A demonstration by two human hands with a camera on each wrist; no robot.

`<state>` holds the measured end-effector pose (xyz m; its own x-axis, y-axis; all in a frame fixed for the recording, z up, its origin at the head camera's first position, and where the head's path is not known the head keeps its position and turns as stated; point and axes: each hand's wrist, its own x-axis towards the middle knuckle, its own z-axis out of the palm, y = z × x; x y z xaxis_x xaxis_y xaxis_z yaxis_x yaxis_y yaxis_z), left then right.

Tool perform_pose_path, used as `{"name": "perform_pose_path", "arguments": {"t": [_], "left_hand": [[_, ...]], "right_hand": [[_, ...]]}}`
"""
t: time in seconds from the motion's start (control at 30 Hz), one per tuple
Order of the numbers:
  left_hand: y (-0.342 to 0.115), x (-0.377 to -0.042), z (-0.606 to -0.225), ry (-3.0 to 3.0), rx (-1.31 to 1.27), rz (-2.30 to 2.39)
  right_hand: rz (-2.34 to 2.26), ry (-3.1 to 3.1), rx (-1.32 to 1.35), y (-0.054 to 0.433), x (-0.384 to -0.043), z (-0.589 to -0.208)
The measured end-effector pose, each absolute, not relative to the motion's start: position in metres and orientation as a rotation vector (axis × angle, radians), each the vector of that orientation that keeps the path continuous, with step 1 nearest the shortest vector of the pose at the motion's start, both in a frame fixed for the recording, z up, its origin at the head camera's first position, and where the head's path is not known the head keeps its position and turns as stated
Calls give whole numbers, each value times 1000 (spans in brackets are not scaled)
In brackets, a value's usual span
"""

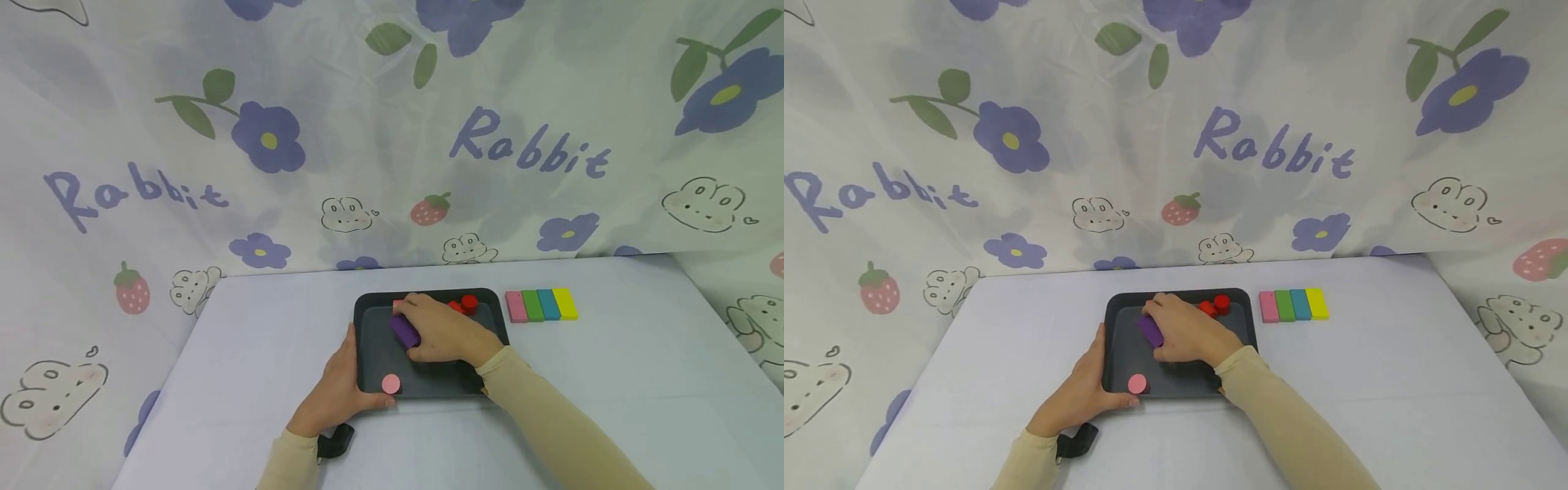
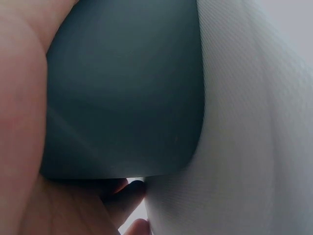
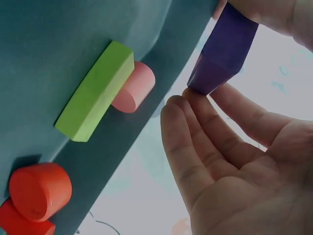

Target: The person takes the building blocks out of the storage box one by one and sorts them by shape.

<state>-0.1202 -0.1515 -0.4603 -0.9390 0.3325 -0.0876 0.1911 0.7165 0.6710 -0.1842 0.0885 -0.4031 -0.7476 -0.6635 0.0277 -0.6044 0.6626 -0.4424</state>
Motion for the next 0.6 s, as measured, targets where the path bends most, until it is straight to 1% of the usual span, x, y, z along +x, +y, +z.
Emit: {"name": "perform_pose_path", "arguments": {"t": [0.6], "left_hand": [[-151, -120, -461, 2728, 408, 1027]], "right_hand": [[-763, 2826, -915, 110, -171, -399]]}}
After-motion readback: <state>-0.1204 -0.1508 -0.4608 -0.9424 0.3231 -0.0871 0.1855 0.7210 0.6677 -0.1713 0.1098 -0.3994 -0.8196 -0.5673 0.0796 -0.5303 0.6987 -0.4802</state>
